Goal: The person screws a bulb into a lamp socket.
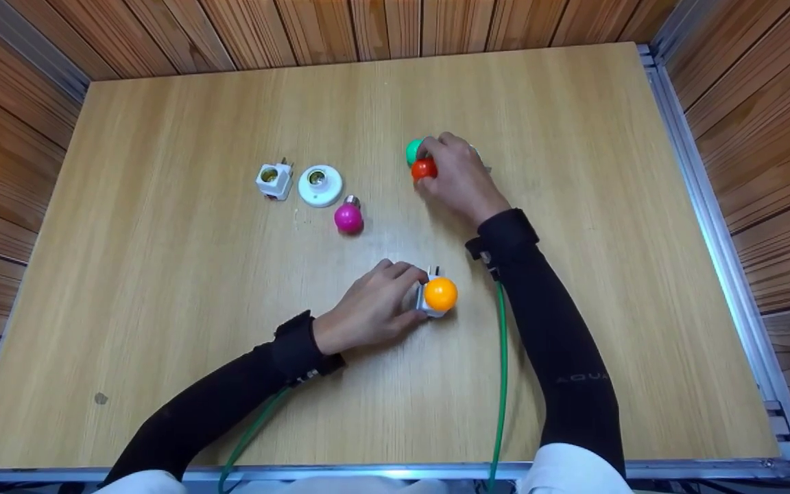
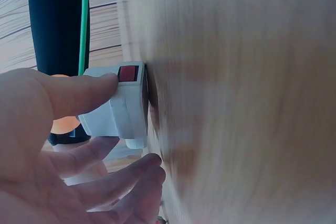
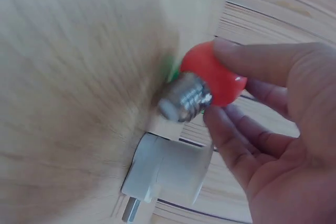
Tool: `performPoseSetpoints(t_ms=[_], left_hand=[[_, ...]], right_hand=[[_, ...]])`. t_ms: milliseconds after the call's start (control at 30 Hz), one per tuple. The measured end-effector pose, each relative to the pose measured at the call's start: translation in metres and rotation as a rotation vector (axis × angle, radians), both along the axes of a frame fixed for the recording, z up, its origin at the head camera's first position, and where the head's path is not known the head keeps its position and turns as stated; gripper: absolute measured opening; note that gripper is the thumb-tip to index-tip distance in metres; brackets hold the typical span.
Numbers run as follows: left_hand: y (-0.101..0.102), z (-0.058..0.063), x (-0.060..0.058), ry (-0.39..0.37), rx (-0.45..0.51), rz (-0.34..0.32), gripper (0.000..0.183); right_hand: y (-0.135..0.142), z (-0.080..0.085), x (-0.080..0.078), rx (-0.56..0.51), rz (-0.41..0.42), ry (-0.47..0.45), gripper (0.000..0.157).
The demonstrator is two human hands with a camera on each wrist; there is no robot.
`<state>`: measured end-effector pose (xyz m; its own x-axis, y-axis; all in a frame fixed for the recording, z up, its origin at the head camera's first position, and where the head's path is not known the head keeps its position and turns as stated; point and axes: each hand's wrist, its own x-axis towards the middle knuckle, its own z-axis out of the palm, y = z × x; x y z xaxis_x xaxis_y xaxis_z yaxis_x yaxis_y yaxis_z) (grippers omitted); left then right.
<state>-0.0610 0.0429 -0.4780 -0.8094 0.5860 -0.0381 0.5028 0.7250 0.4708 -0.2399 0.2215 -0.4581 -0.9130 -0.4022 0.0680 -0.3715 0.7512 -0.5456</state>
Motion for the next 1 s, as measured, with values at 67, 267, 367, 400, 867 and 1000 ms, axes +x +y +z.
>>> performPoseSetpoints(t_ms=[67,267,367,400,867,1000], left_hand=[[0.002,0.000,0.001,0.008,-0.023,-0.002,0.056],[0.006,-0.001,0.002,0.039,-0.065,0.005,0.056],[0.004,0.000,0.001,0.032,-0.074,0.001,0.056],[0.002,0.001,0.000,0.021,-0.073,-0.003,0.056],[-0.053,0.028,-0.044,-0.031,0.060,0.295,0.045],[-0.071,0.033,-0.058,-0.008,0.069,0.372,0.046]], right_hand=[[0.004,0.001,0.000,-0.047,-0.001,0.016,0.036],[0.012,0.004,0.003,-0.123,-0.019,-0.007,0.040],[0.014,0.003,0.005,-0.138,-0.022,-0.016,0.041],[0.014,0.003,0.005,-0.143,-0.022,-0.013,0.041],[0.016,0.007,0.008,-0.160,-0.024,0.011,0.042],[0.016,0.012,0.009,-0.190,-0.018,0.016,0.043]])
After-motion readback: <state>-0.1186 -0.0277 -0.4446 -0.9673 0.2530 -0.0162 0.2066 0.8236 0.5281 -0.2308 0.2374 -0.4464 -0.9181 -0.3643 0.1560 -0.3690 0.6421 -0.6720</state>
